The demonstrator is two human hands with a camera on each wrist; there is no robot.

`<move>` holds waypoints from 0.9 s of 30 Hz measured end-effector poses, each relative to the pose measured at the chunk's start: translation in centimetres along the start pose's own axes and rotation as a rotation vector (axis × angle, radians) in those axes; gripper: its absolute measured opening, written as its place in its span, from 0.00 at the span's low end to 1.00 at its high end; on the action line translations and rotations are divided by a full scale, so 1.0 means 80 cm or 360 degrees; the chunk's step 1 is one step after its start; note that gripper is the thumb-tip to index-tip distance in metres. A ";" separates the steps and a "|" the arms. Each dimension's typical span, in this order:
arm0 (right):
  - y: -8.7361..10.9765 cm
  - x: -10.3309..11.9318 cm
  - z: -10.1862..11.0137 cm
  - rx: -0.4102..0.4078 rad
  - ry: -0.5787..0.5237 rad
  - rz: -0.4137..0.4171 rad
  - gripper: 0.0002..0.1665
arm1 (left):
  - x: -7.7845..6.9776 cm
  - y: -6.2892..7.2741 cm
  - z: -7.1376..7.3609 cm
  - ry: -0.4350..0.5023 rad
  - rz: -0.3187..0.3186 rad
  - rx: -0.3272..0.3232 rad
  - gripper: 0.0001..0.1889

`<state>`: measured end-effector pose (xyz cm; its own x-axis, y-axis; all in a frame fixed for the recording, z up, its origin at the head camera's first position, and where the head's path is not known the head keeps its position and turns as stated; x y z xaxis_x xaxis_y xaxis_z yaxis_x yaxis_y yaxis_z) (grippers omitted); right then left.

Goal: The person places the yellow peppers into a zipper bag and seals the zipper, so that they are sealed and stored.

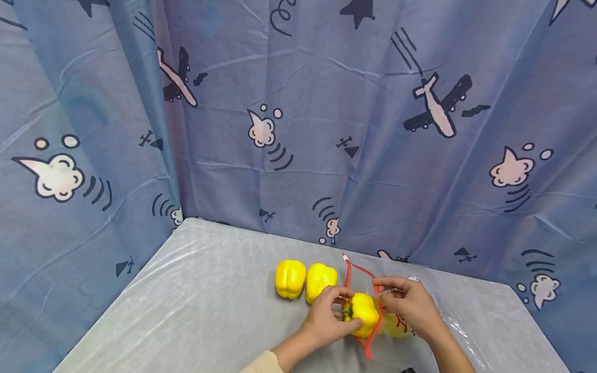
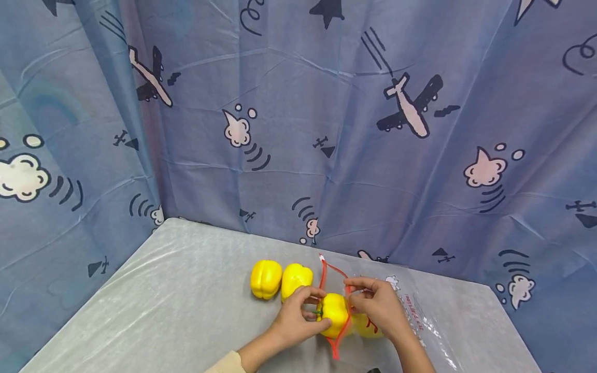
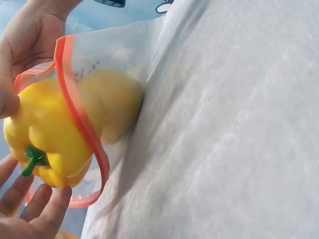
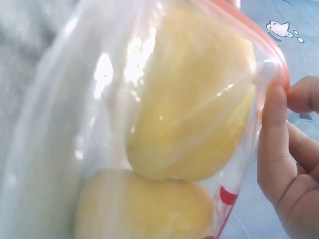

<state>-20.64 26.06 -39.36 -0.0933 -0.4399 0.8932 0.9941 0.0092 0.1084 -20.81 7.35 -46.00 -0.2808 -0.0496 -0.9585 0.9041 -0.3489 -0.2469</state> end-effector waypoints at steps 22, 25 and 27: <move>0.001 0.001 0.001 0.0071 -0.0050 0.0042 0.26 | 0.009 -0.002 -0.020 -0.0038 -0.0093 0.0122 0.21; 0.002 0.000 0.001 0.0075 -0.0057 0.0049 0.26 | 0.012 -0.003 -0.024 0.0093 0.0005 0.0127 0.21; 0.002 0.000 0.000 0.0081 -0.0069 0.0050 0.26 | 0.015 -0.004 -0.027 0.0149 0.0061 0.0121 0.21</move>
Point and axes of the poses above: each hand's wrist, its own y-axis away from the middle knuckle, its own z-axis out of the back of the hand, x = y × z, the point moved 3 cm from there along -y, towards the middle knuckle
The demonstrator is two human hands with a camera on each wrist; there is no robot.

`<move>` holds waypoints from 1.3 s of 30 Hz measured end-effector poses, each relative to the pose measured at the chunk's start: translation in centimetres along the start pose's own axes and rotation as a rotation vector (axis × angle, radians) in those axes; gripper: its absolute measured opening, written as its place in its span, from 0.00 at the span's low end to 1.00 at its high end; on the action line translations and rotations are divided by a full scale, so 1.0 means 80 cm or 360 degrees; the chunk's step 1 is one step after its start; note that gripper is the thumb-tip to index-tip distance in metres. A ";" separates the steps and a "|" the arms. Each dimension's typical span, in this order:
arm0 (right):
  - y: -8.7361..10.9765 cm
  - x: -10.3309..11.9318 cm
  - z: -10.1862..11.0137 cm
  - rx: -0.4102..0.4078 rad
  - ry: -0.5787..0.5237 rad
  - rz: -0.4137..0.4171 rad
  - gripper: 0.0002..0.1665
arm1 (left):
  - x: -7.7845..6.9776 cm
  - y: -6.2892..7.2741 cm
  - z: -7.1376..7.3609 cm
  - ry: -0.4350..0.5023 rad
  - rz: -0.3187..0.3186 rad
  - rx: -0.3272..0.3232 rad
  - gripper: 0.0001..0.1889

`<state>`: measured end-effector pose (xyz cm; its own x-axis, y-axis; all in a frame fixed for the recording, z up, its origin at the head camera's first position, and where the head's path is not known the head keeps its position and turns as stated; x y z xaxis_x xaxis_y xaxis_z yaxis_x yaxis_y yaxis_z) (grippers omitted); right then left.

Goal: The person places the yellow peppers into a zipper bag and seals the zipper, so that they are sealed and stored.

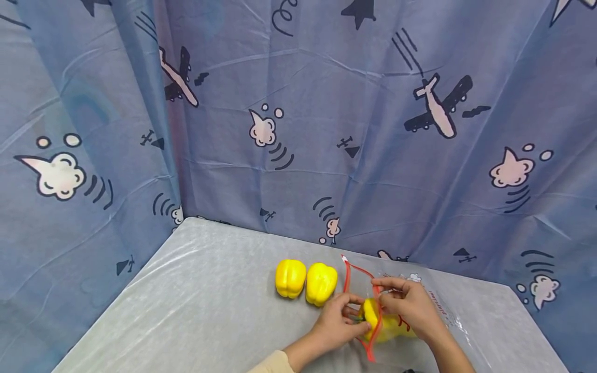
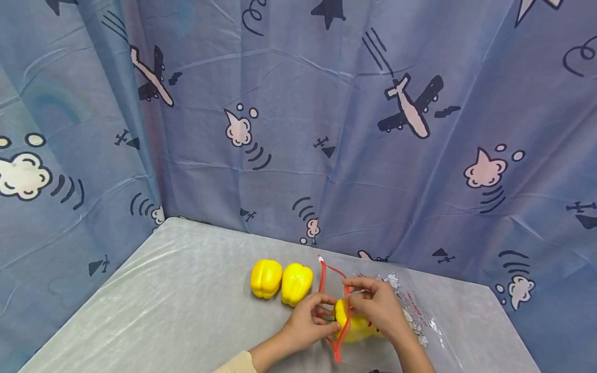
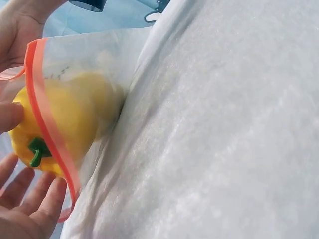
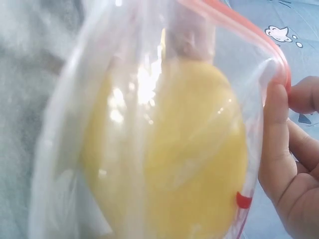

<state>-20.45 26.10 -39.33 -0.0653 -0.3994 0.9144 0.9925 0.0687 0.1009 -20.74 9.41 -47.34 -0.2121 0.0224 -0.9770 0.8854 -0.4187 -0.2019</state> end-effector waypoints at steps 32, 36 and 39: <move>0.000 0.000 -0.002 -0.0024 -0.0020 -0.0010 0.26 | 0.012 -0.014 -0.016 -0.0129 0.0106 0.0013 0.18; 0.000 0.000 -0.003 -0.0032 -0.0025 -0.0019 0.26 | 0.015 -0.014 -0.016 -0.0125 0.0131 0.0013 0.17; -0.001 0.000 -0.004 -0.0034 -0.0019 -0.0020 0.26 | 0.018 -0.013 -0.015 -0.0117 0.0129 0.0001 0.17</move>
Point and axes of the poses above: each hand's wrist, its own y-axis away from the middle knuckle, its own z-axis out of the back of the hand, x = y × z, the point moved 3 cm from there along -y, towards the middle knuckle
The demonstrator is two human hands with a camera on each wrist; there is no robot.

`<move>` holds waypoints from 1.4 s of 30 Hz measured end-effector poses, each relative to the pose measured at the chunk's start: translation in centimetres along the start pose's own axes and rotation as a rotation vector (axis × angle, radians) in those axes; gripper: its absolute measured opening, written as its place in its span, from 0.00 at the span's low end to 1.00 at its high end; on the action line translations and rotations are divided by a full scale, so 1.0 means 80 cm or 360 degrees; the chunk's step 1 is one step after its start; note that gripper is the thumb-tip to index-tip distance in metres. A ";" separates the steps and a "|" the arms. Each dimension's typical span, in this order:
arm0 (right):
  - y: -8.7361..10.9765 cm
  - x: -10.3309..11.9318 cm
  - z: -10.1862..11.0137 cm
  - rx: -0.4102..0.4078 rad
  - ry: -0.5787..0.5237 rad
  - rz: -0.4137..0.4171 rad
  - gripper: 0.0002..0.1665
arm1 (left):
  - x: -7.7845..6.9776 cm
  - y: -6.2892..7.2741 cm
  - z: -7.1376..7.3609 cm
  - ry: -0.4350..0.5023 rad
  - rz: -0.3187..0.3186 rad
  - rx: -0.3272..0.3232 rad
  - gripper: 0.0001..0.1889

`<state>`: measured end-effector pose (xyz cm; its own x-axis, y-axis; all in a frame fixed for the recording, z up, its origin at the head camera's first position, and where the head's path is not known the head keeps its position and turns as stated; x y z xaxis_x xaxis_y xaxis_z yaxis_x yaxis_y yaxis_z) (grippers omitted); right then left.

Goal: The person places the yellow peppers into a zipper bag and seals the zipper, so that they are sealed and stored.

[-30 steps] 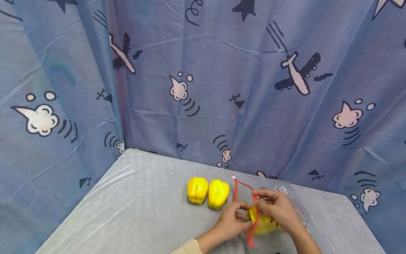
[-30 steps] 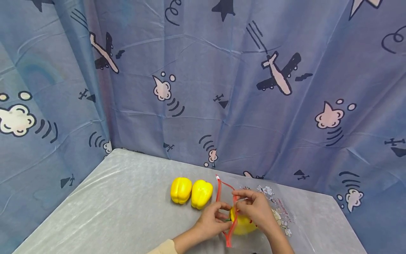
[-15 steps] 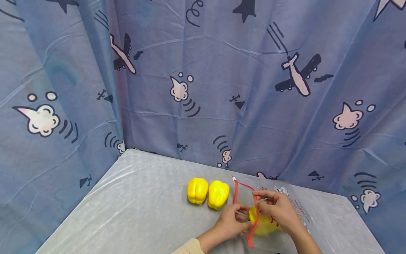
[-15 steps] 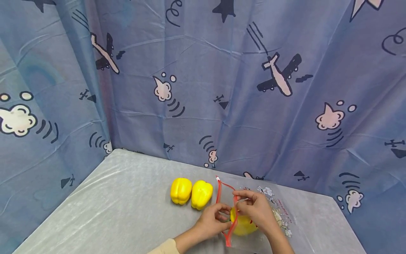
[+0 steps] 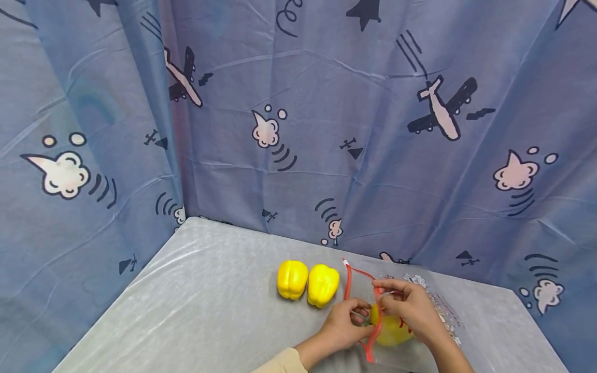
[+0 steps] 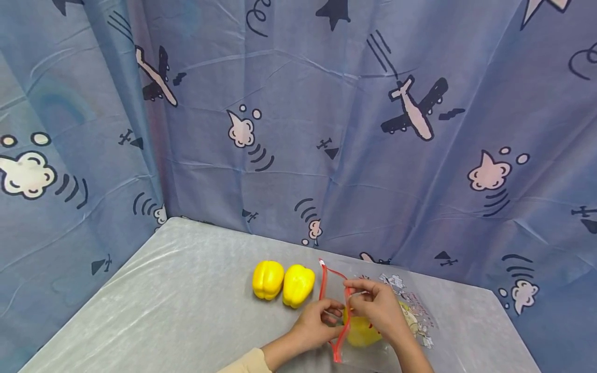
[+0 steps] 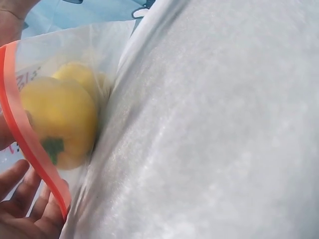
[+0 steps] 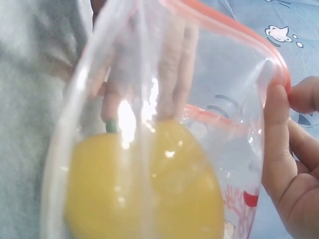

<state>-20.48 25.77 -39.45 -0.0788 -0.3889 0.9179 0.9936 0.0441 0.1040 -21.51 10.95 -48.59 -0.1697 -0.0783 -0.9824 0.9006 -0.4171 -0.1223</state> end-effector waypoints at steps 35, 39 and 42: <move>-0.004 0.000 0.003 -0.0184 -0.0027 0.0031 0.24 | -0.056 0.026 0.076 -0.0211 -0.0330 -0.0256 0.22; -0.005 0.000 0.004 -0.0185 -0.0040 0.0054 0.23 | -0.059 0.027 0.092 -0.0228 -0.0346 -0.0340 0.22; -0.006 -0.001 0.004 -0.0180 -0.0024 0.0051 0.24 | -0.059 0.026 0.106 -0.0265 -0.0373 -0.0427 0.21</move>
Point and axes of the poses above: each hand's wrist, its own y-axis away from the middle knuckle, its own z-axis out of the back of the hand, x = y × z, the point moved 3 cm from there along -y, towards the middle knuckle
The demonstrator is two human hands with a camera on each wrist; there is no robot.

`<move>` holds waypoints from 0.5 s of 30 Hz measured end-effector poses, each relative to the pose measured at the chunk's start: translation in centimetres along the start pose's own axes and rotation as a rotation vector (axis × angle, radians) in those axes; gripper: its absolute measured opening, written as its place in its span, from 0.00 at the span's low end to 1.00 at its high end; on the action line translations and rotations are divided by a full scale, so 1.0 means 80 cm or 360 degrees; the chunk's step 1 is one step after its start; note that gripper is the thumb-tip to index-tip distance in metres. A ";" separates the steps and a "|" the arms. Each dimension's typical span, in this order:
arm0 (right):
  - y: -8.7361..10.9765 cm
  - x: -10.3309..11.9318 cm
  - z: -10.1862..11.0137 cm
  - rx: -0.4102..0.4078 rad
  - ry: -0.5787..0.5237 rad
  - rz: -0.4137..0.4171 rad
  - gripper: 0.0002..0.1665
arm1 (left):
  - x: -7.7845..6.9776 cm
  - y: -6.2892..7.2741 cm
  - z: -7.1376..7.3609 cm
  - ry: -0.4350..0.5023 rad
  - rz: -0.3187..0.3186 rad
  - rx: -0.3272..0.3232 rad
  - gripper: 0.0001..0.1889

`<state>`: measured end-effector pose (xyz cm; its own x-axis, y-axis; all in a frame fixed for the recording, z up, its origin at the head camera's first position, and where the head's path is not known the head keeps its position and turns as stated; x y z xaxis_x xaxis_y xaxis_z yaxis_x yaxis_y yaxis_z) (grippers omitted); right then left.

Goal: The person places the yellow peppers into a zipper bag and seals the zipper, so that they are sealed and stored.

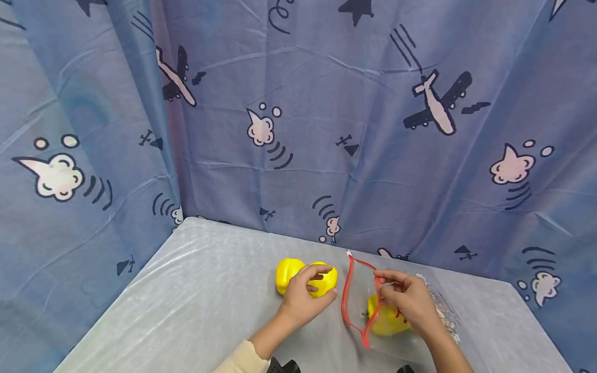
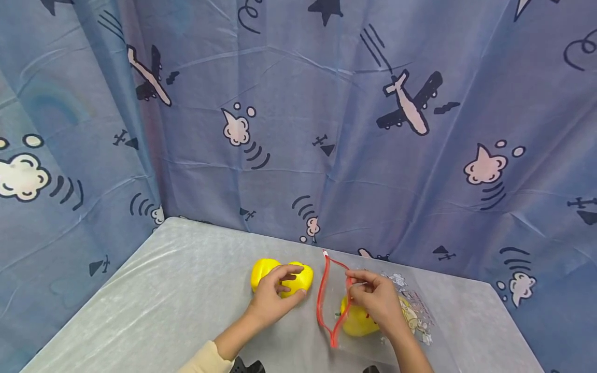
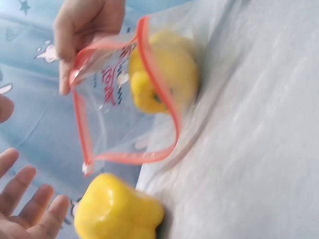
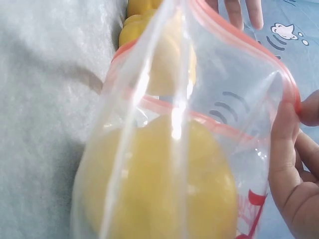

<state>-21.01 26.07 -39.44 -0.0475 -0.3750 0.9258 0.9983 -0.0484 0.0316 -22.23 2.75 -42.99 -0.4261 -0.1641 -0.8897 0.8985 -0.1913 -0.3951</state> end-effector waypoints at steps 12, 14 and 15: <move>0.001 0.002 0.002 0.0001 0.0010 0.0004 0.24 | 0.022 -0.006 0.050 -0.0239 0.0089 -0.0276 0.21; 0.002 0.002 0.002 0.0002 0.0006 0.0000 0.24 | 0.025 -0.005 0.055 -0.0279 0.0107 -0.0304 0.22; 0.002 0.002 0.002 -0.0001 0.0006 -0.0002 0.24 | 0.027 -0.005 0.057 -0.0300 0.0114 -0.0319 0.22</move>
<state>-20.85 26.18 -39.25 -0.0488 -0.3783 0.9244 0.9982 -0.0494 0.0325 -24.02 -1.96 -43.74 -0.3560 -0.3511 -0.8660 0.9220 0.0193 -0.3868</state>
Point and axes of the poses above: each hand's wrist, its own y-axis away from the middle knuckle, its own z-axis out of the back of the hand, x = y × z, the point moved 3 cm from there along -y, towards the middle knuckle
